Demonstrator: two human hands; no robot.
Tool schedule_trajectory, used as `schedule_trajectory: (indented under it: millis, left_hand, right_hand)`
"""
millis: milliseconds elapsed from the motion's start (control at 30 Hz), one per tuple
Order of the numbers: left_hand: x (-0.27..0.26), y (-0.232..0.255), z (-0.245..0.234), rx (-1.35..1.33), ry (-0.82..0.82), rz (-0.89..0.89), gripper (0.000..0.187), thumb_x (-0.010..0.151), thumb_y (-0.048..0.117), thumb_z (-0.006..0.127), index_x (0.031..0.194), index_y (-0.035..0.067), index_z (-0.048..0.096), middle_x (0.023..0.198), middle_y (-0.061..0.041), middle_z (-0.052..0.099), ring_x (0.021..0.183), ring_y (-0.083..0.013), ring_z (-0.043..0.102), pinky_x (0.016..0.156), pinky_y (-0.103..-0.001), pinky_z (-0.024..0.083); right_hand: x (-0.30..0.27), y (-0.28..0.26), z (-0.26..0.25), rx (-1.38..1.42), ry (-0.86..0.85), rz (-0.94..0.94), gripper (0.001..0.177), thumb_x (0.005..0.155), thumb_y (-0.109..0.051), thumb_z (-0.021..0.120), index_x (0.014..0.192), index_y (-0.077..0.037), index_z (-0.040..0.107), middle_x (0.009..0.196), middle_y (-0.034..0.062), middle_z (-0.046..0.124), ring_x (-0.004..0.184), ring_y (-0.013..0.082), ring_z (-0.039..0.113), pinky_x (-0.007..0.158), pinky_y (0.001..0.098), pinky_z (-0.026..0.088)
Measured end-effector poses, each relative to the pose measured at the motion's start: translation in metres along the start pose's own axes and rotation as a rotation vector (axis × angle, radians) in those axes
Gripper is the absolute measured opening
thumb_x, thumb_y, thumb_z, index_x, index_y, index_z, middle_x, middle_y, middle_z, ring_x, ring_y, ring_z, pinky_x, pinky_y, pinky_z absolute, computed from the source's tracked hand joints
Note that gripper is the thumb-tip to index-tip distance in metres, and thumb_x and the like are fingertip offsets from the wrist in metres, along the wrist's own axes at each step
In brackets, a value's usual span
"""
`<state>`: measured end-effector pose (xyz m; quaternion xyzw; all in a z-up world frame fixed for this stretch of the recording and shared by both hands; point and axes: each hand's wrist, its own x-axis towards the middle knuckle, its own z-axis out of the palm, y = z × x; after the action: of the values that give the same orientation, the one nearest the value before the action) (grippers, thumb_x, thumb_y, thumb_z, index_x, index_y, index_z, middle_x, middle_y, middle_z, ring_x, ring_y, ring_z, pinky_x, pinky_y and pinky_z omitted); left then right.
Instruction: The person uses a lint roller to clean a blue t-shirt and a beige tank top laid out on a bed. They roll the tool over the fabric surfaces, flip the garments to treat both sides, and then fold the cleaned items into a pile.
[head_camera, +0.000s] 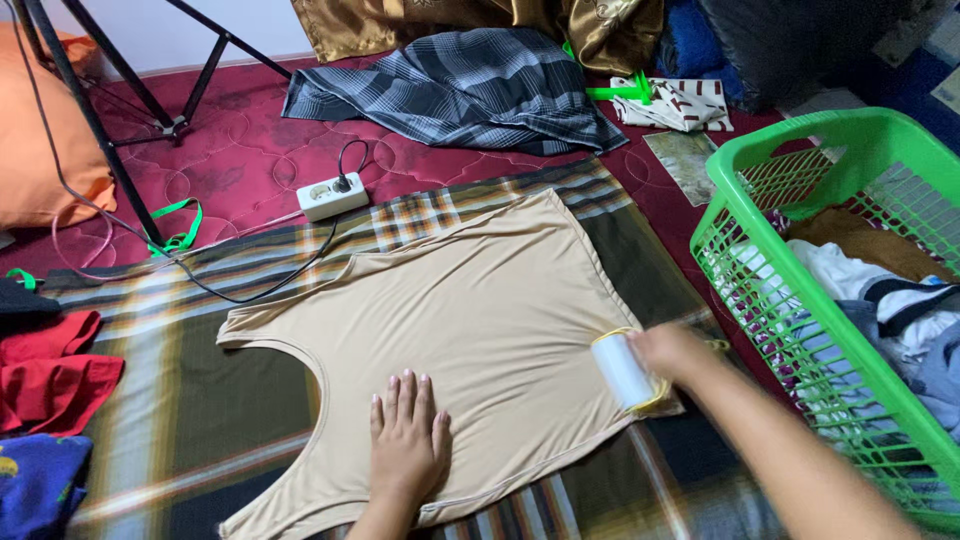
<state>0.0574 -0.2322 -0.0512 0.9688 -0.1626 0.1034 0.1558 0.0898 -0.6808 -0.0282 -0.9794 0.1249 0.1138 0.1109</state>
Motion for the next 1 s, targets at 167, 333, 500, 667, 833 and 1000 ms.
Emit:
schedule_trajectory:
  millis: [167, 333, 500, 667, 833, 1000]
  left_hand:
    - [-0.012, 0.007, -0.001, -0.041, 0.004, 0.208, 0.079, 0.096, 0.053, 0.046, 0.151, -0.002, 0.032, 0.158, -0.027, 0.028, 0.149, -0.0418, 0.019, 0.119, -0.056, 0.006]
    - [-0.038, 0.027, 0.01, -0.092, 0.017, 0.136, 0.088, 0.098, 0.056, 0.045, 0.152, -0.011, 0.025, 0.159, -0.031, 0.024, 0.152, -0.0437, 0.014, 0.12, -0.056, 0.005]
    - [-0.056, 0.039, -0.003, -0.034, 0.14, 0.255, 0.096, 0.091, 0.068, 0.046, 0.151, -0.005, 0.027, 0.156, -0.03, 0.025, 0.149, -0.0433, 0.014, 0.119, -0.062, 0.003]
    - [-0.072, 0.034, -0.008, -0.056, 0.023, 0.435, 0.07, 0.09, 0.052, 0.056, 0.146, 0.011, 0.045, 0.148, -0.02, 0.043, 0.141, -0.0472, 0.029, 0.111, -0.065, 0.015]
    - [-0.066, 0.021, -0.012, -0.404, -0.075, 0.121, 0.027, 0.095, 0.014, 0.06, 0.121, 0.012, 0.068, 0.115, -0.011, 0.075, 0.122, -0.0306, 0.065, 0.107, -0.05, 0.042]
    - [-0.066, -0.02, -0.05, -0.456, 0.315, -0.185, 0.027, 0.088, 0.006, 0.061, 0.112, 0.005, 0.072, 0.1, -0.016, 0.075, 0.099, -0.0365, 0.066, 0.095, -0.047, 0.047]
  right_hand:
    - [0.004, -0.017, -0.028, -0.348, 0.046, -0.004, 0.052, 0.106, -0.043, 0.04, 0.096, -0.011, 0.079, 0.105, 0.0148, 0.076, 0.098, 0.0358, 0.075, 0.088, 0.05, 0.057]
    - [-0.059, -0.164, 0.017, 0.164, -0.168, -0.362, 0.038, 0.092, -0.044, 0.055, 0.089, -0.013, 0.078, 0.089, 0.0174, 0.075, 0.084, 0.037, 0.071, 0.082, 0.0494, 0.055]
    - [0.004, -0.094, 0.04, 0.125, 0.136, -0.371, 0.044, 0.093, -0.044, 0.055, 0.082, -0.009, 0.079, 0.09, 0.0204, 0.074, 0.088, 0.0418, 0.071, 0.082, 0.0513, 0.055]
    - [0.05, 0.086, 0.009, 0.053, 0.157, 0.321, 0.061, 0.107, -0.05, 0.037, 0.113, -0.003, 0.076, 0.12, 0.028, 0.072, 0.115, 0.0454, 0.068, 0.099, 0.0533, 0.051]
    - [-0.013, 0.085, 0.003, 0.08, 0.369, 0.374, 0.059, 0.103, -0.052, 0.053, 0.122, 0.0, 0.071, 0.123, 0.0292, 0.068, 0.115, 0.0464, 0.064, 0.096, 0.0546, 0.05]
    - [-0.077, 0.002, -0.028, 0.011, 0.561, -0.21, 0.042, 0.08, -0.027, 0.074, 0.121, -0.021, 0.068, 0.126, 0.008, 0.063, 0.123, 0.0304, 0.062, 0.101, 0.0495, 0.05]
